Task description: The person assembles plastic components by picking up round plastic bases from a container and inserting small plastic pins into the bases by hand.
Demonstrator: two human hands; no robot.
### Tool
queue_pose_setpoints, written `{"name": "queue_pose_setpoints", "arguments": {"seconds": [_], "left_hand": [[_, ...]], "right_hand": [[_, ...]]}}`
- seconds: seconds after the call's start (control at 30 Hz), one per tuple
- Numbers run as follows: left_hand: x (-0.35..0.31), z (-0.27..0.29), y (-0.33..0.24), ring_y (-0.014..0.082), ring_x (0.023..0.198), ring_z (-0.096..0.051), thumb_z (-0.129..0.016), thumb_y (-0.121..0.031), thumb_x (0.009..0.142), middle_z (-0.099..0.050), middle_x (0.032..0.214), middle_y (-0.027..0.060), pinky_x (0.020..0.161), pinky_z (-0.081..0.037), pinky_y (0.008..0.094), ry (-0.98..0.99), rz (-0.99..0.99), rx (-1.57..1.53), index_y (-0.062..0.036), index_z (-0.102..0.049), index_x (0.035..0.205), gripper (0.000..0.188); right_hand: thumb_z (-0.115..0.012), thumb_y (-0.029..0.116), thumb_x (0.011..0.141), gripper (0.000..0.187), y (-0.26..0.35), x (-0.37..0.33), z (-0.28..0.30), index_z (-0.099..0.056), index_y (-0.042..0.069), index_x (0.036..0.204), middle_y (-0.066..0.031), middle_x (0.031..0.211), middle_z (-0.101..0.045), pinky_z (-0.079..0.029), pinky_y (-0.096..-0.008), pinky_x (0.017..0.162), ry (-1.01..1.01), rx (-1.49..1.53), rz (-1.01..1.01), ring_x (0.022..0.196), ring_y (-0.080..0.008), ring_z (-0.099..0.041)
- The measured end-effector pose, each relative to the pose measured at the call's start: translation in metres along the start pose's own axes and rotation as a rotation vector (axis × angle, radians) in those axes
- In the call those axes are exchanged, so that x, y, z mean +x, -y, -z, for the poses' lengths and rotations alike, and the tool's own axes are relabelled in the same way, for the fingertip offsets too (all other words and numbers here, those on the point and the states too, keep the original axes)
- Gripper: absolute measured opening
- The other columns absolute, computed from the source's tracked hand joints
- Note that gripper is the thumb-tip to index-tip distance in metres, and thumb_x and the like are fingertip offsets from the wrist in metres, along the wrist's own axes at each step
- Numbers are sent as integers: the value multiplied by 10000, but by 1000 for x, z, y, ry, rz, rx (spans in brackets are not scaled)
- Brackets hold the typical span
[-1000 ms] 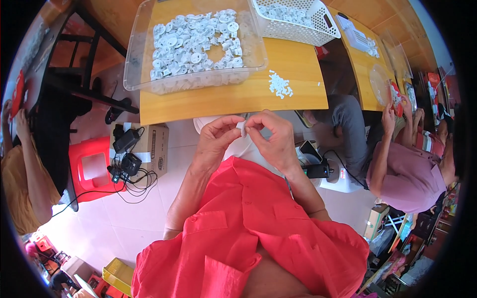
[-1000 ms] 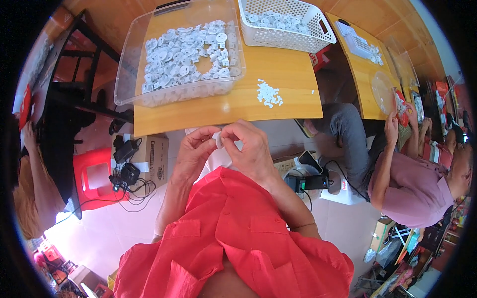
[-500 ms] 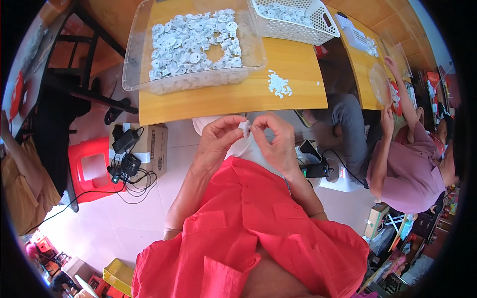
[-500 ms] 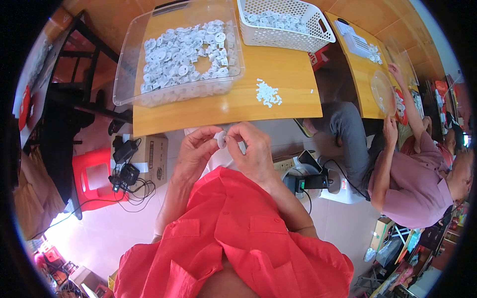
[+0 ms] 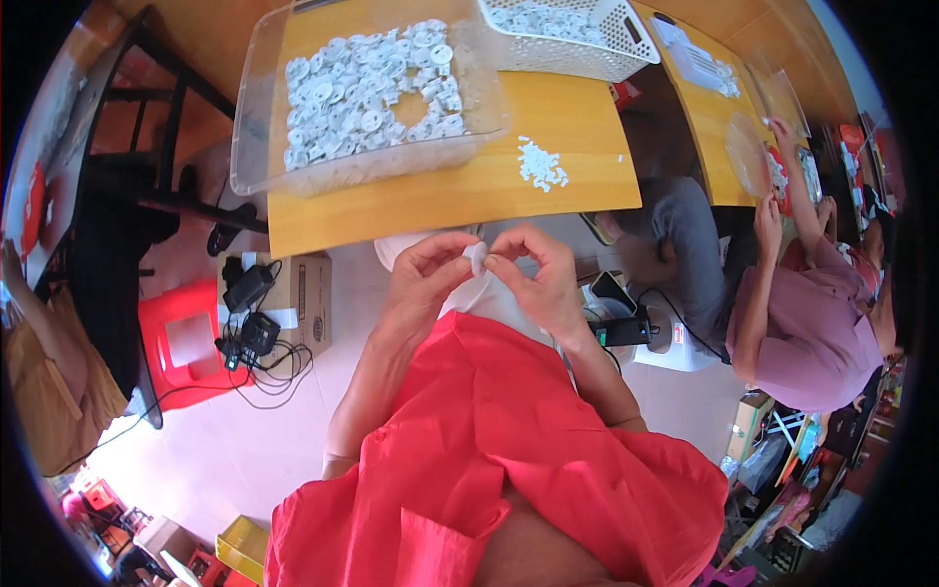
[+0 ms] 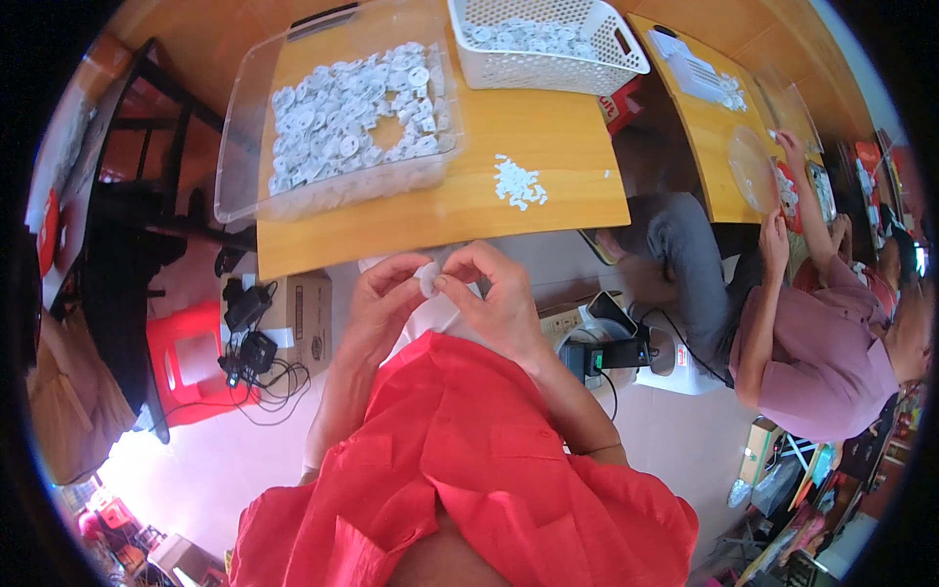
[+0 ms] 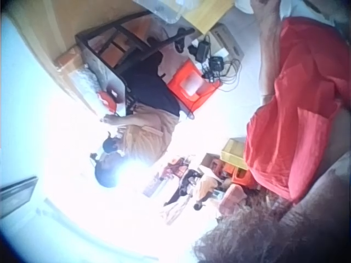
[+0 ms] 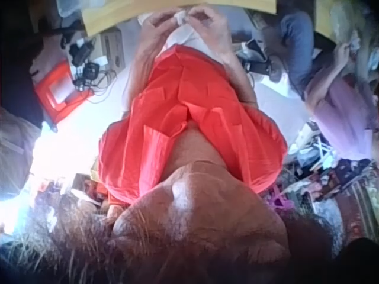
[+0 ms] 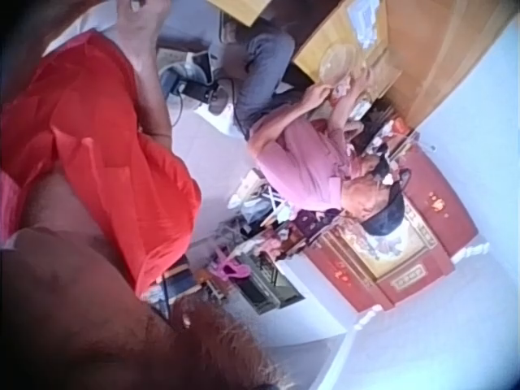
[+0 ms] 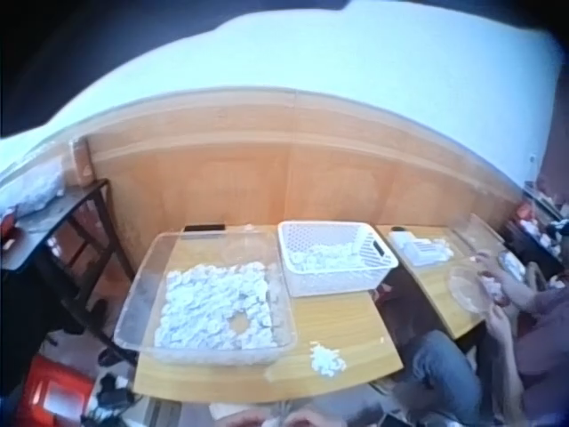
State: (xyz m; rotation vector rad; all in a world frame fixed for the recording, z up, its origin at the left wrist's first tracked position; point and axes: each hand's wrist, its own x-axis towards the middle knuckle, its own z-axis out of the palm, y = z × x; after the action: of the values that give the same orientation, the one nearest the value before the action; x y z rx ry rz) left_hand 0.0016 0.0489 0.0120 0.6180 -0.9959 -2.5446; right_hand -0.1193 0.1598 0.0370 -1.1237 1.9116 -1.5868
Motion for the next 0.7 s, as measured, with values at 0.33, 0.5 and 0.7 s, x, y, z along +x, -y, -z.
{"name": "queue_pose_setpoints", "arguments": {"seconds": [0.33,0.5,0.7], "left_hand": [[43,-40,-95,117,763,-600,-608,-91,818,-625,868,60,688,-499,244,247,41,489,1,-605,999,203],[133,-91,-130,141,808,-608,-581,-101,835,-619,927,98,751,-500,254,190,-40,802,55,-578,1041,258],[215,-122,-164,230,915,-622,-553,-74,853,-552,1107,219,781,-525,274,233,-408,746,114,-333,1269,506]], "right_hand": [[-496,158,870,179,-155,58,107,-553,-11,872,-135,761,-562,-430,-356,656,-656,-428,-13,717,-265,-557],[-462,127,873,163,-169,66,104,-542,-15,879,-165,843,-544,-400,-405,743,-803,-541,79,846,-331,-513],[-457,107,871,156,-164,71,106,-550,-17,884,-153,847,-555,-403,-396,730,-786,-534,41,828,-324,-514]]}}
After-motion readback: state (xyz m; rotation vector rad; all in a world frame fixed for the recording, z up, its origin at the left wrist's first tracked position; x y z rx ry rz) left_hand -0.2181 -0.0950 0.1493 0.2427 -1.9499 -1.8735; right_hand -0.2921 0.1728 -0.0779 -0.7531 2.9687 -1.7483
